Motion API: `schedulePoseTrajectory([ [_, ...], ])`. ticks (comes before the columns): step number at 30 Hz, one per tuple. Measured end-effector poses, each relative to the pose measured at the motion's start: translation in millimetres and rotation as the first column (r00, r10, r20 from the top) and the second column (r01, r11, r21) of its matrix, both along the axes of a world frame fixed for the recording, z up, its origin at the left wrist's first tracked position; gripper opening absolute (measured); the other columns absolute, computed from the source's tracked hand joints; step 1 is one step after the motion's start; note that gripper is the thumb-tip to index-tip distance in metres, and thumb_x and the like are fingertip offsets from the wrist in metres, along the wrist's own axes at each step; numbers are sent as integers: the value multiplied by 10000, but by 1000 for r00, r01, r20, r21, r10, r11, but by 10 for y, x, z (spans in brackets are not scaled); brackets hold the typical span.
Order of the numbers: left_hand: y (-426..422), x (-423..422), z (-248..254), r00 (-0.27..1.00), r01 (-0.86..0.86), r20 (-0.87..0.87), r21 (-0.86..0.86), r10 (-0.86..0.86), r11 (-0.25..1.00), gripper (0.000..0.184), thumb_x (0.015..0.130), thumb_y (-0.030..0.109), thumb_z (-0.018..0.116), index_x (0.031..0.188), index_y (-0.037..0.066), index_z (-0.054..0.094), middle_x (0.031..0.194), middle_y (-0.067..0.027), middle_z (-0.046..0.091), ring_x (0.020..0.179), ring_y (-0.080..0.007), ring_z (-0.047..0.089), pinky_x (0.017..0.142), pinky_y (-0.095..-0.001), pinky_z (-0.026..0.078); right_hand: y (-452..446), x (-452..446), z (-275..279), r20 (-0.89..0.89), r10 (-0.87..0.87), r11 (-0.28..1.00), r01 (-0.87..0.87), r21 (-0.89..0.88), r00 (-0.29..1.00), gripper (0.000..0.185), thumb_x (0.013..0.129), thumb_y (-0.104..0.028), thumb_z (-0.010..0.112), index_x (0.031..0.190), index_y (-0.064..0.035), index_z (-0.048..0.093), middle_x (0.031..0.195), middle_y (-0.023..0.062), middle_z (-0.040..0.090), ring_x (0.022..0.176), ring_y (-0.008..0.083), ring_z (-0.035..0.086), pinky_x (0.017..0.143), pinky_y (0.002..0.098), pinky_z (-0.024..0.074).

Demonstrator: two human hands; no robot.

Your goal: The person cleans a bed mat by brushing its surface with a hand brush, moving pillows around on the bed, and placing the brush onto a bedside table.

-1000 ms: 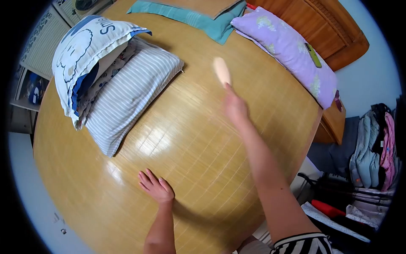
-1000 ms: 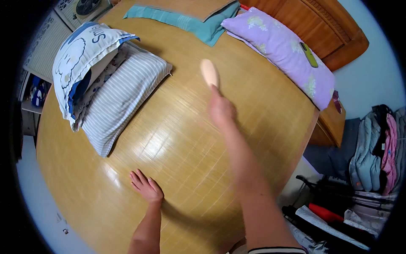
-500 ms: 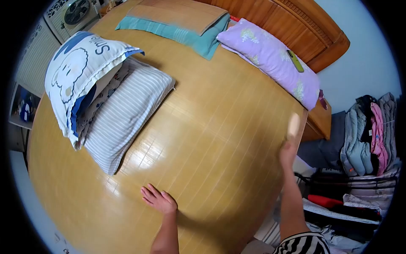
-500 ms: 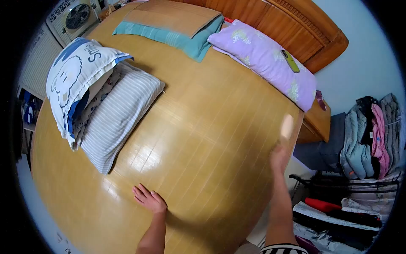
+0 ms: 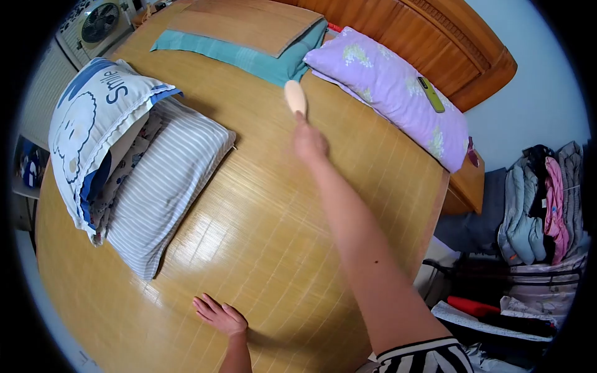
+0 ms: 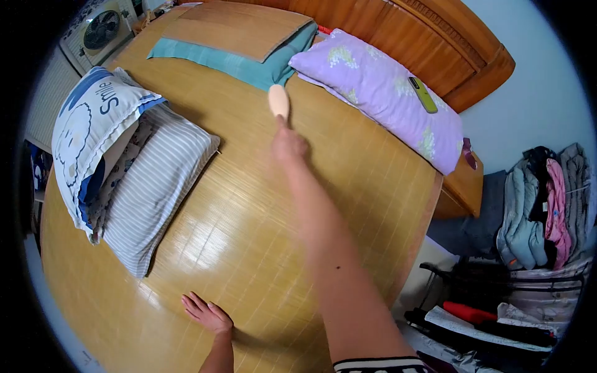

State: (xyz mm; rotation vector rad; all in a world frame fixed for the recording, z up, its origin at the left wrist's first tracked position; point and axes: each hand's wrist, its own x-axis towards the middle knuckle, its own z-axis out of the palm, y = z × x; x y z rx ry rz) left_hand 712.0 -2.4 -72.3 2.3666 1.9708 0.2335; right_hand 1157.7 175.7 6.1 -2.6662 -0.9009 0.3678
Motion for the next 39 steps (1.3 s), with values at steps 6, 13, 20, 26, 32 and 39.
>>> schedulePoseTrajectory([
  [6, 0, 50, 58, 1000, -10, 6, 2, 10, 1000, 576, 907, 368, 212, 1364, 17, 220, 1416, -218, 171, 1310, -366, 166, 1041, -506, 99, -1133, 931, -403, 230, -149, 989, 140, 56, 962, 486, 834, -166, 427, 1313, -223, 367, 754, 220, 607, 672, 381, 599, 614, 471, 467],
  [13, -13, 46, 91, 1000, -8, 4, 0, 8, 1000, 594, 908, 404, 202, 1365, 25, 228, 1423, -197, 168, 1317, -343, 148, 1054, -480, 85, -3126, 1082, -33, 347, -401, 913, 401, 75, 848, 436, 850, -184, 407, 1284, -229, 413, 861, 240, 599, 822, 391, 583, 730, 479, 443],
  [20, -26, 46, 62, 1000, -9, 9, 52, 8, 999, 579, 915, 401, 192, 1361, 35, 243, 1421, -194, 179, 1317, -341, 160, 1051, -492, 96, -4205, 947, 367, 328, -719, 649, 760, 5, 612, 439, 870, -132, 367, 1309, -150, 380, 977, 209, 603, 878, 339, 585, 756, 409, 456],
  [26, -42, 53, 51, 1000, -5, -11, 78, 5, 997, 565, 921, 391, 189, 1365, 46, 242, 1425, -179, 176, 1317, -325, 156, 1057, -462, 101, -3168, 232, -46, 192, -251, 959, 216, 186, 949, 487, 851, -97, 401, 1329, -175, 350, 769, 213, 587, 707, 350, 586, 653, 429, 450],
  [32, -50, 58, 27, 999, -1, 50, 80, -3, 997, 567, 922, 398, 191, 1363, 45, 248, 1420, -178, 196, 1313, -330, 168, 1048, -489, 112, -3133, 239, -89, 63, -163, 987, 163, -3, 985, 481, 857, -120, 425, 1324, -213, 357, 808, 211, 586, 707, 366, 574, 631, 445, 447],
  [39, -53, 39, -31, 999, -9, 38, 136, 4, 991, 549, 924, 393, 204, 1372, 77, 247, 1427, -156, 197, 1312, -324, 176, 1047, -480, 124, -5108, 587, 13, 271, -470, 859, 506, -78, 840, 449, 863, -133, 419, 1308, -183, 374, 836, 226, 597, 729, 383, 572, 664, 450, 442],
])
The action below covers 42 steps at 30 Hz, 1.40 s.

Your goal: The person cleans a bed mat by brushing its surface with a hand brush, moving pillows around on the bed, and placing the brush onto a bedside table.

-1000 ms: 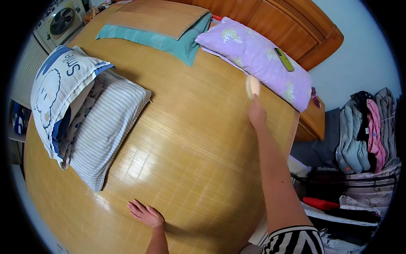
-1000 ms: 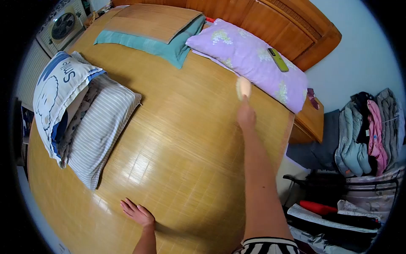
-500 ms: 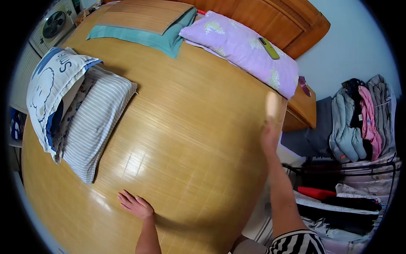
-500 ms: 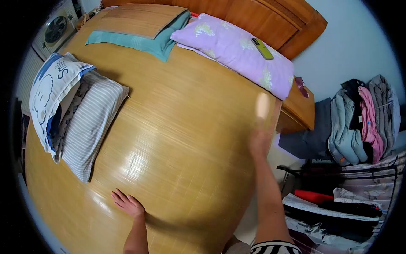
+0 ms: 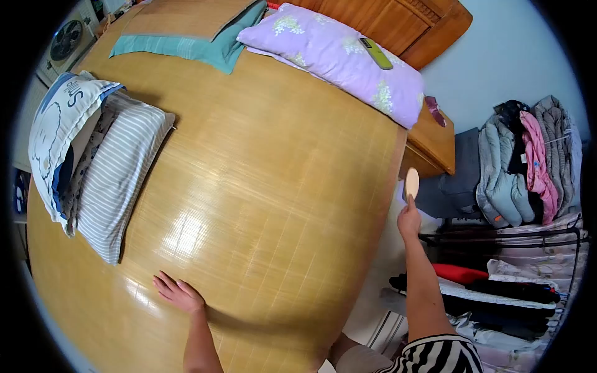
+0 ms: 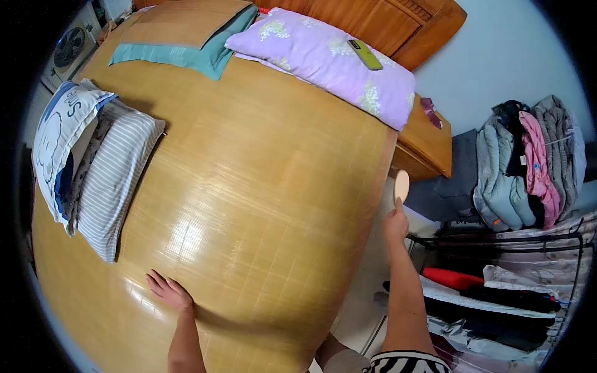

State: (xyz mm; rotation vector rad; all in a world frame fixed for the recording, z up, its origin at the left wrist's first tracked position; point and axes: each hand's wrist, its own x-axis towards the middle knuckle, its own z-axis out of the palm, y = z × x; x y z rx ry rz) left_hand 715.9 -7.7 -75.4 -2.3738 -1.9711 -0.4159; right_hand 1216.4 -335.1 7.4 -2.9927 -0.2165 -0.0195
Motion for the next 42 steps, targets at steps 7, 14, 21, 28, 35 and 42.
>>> schedulePoseTrajectory([
  [7, -24, -25, 61, 999, 33, 2, -22, -33, 999, 529, 930, 371, 215, 1378, 89, 229, 1433, -149, 176, 1318, -307, 158, 1059, -460, 97, 452, -671, 115, 29, 274, 917, -270, 295, 961, 500, 840, -71, 436, 1322, -181, 360, 863, 214, 590, 731, 335, 586, 647, 418, 445],
  [14, -8, -136, 36, 994, -6, -107, -131, -8, 991, 533, 932, 361, 222, 1386, 83, 187, 1440, -160, 136, 1332, -296, 119, 1064, -470, 79, -298, -840, 42, -244, 55, 996, -35, 83, 968, 482, 860, -149, 436, 1327, -235, 351, 762, 163, 594, 715, 333, 584, 669, 429, 449],
  [21, -1327, -63, 336, 959, 242, -96, -220, -268, 945, 587, 910, 356, 311, 1383, 40, 167, 1432, -212, 111, 1331, -343, 103, 1062, -485, 106, -1133, -1045, 510, -139, 47, 948, 0, 320, 989, 462, 882, -195, 432, 1322, -96, 329, 1092, 210, 547, 961, 359, 545, 808, 395, 428],
  [28, -2911, -580, 719, 796, 543, 54, -505, -603, 671, 543, 892, 367, 392, 1370, 143, 268, 1432, -201, 125, 1317, -391, 108, 1049, -521, 114, -597, -1398, 405, -172, 276, 872, -170, 460, 946, 319, 892, -278, 440, 1108, -52, 502, 903, 208, 597, 855, 372, 574, 731, 424, 437],
  [35, -3797, -1785, 1017, 825, 520, 191, -625, -531, 583, 518, 861, 270, 475, 1343, 144, 330, 1424, -188, 163, 1290, -417, 164, 1026, -517, 190, -1214, -2278, -175, -317, 380, 886, -243, 395, 869, 295, 895, -280, 427, 1108, -78, 451, 872, 234, 591, 822, 434, 551, 703, 472, 432],
  [42, -4424, -3313, 1064, 919, 379, 214, -714, -332, 589, 481, 814, 212, 531, 1263, 74, 427, 1373, -201, 280, 1252, -397, 269, 1031, -430, 252, -2026, -4407, 59, -552, 466, 885, -363, 292, 692, 239, 906, -256, 400, 1032, -54, 393, 788, 279, 566, 765, 461, 550, 632, 521, 435],
])
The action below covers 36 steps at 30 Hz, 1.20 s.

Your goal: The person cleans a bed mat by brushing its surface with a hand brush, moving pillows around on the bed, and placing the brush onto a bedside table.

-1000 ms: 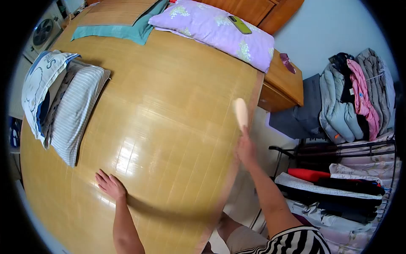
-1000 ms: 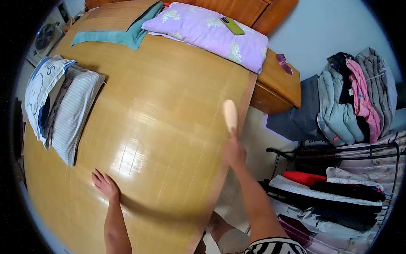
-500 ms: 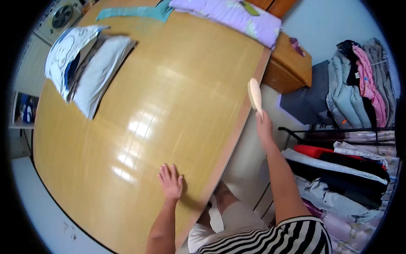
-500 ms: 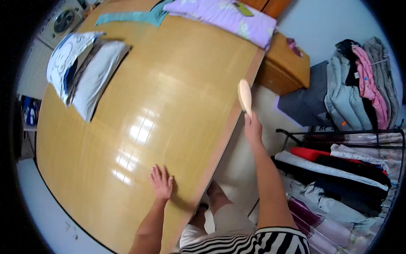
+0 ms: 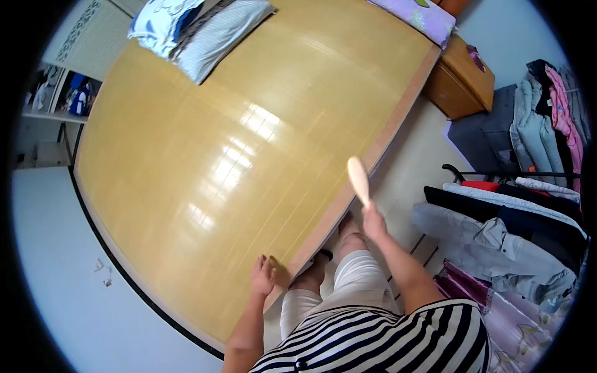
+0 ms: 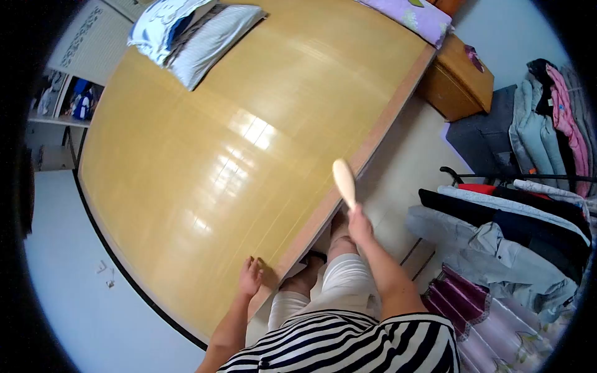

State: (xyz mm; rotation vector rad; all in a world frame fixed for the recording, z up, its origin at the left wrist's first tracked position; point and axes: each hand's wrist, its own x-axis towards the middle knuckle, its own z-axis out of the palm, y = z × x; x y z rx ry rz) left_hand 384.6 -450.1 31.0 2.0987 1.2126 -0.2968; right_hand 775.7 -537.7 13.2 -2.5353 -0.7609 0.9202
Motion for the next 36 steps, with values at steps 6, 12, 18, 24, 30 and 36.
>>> schedulePoseTrajectory([
  [6, -542, -1027, 266, 920, -392, -68, -188, 386, 901, 453, 820, 210, 520, 1220, 11, 443, 1134, -228, 527, 1070, -357, 492, 917, -408, 392, -415, -1445, 258, -209, 642, 751, -660, -20, 737, 251, 857, -248, 486, 977, -36, 425, 814, 214, 593, 757, 371, 600, 642, 490, 462],
  [12, -1157, -1495, 355, 715, -695, -330, -238, 616, 679, 451, 847, 243, 498, 1230, 15, 431, 1052, -200, 581, 968, -353, 557, 820, -397, 449, 477, -1072, 280, -6, 578, 816, -578, -29, 816, 220, 879, -202, 411, 944, -8, 492, 809, 205, 572, 751, 385, 576, 629, 457, 468],
  [18, -1460, -962, 419, 656, -752, -214, -273, 724, 600, 453, 853, 280, 484, 1233, 37, 436, 1040, -194, 593, 969, -333, 568, 837, -377, 443, 1925, 156, 232, 208, 162, 986, -168, 9, 964, 256, 925, -254, 350, 1010, -24, 424, 854, 237, 561, 804, 421, 543, 685, 492, 414],
  [24, -1415, -265, 636, 636, -740, -171, -410, 752, 533, 441, 855, 292, 468, 1234, 67, 449, 1061, -183, 588, 981, -338, 560, 844, -374, 441, 1879, -410, -1112, -2, 212, 965, -209, 158, 977, 228, 926, -240, 347, 1035, -46, 400, 831, 175, 610, 690, 317, 616, 513, 413, 478],
  [30, -1375, -43, 738, 584, -785, -183, -375, 791, 493, 442, 849, 290, 472, 1229, 65, 456, 1058, -189, 588, 976, -340, 561, 842, -374, 442, 959, -2004, 93, -280, 877, 384, -920, -80, 390, 269, 900, -272, 367, 1015, -36, 425, 880, 210, 600, 784, 353, 606, 666, 499, 467],
  [36, -1509, 34, 722, 465, -850, -138, -345, 875, 397, 444, 840, 273, 480, 1219, 43, 460, 1021, -201, 596, 944, -342, 572, 823, -367, 449, 1356, -1847, -108, -319, 925, 258, -958, 128, 206, 368, 913, -341, 295, 1086, -72, 478, 1010, 196, 578, 908, 365, 571, 759, 471, 451],
])
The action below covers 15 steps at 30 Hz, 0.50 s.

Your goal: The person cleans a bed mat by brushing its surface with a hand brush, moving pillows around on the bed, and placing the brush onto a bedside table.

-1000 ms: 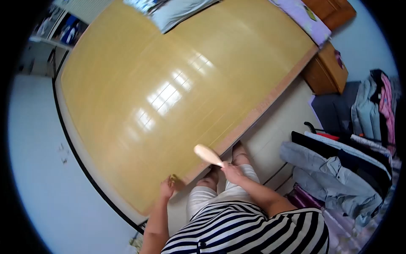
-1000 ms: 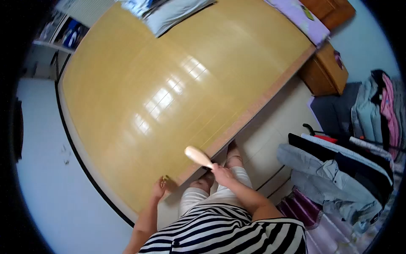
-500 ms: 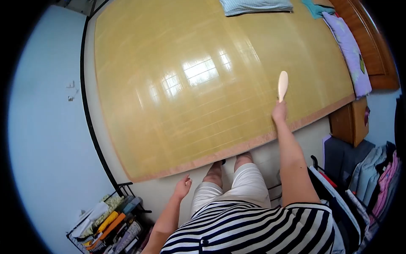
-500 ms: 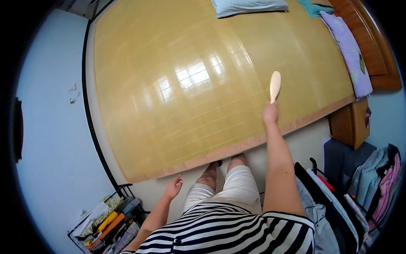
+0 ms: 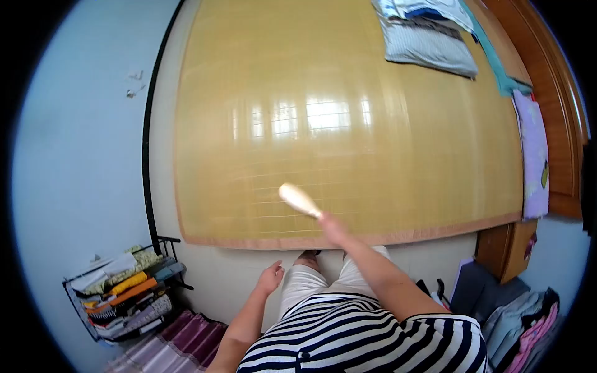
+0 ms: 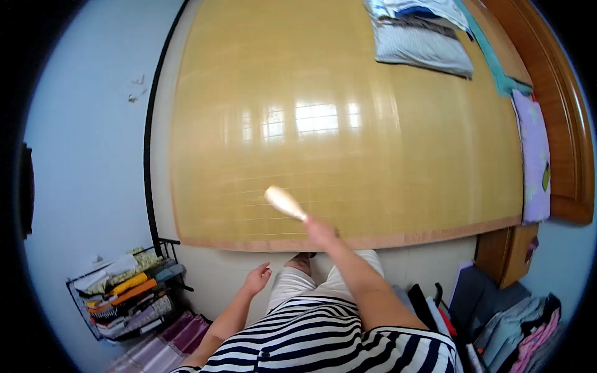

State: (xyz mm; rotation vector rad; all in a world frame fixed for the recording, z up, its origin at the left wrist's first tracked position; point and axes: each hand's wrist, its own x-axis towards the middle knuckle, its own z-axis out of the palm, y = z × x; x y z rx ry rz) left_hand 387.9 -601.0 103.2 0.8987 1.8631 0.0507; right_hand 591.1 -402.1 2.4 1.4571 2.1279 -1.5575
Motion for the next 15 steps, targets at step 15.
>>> schedulePoseTrajectory([
  [15, -533, -893, -191, 981, -132, 140, -7, 132, 991, 427, 839, 259, 473, 1203, 35, 473, 978, -185, 611, 917, -327, 581, 798, -375, 456, 1938, 263, 2, 185, -761, 635, 655, 409, 622, 321, 909, -267, 368, 1028, 27, 411, 934, 291, 560, 909, 445, 533, 778, 490, 411],
])
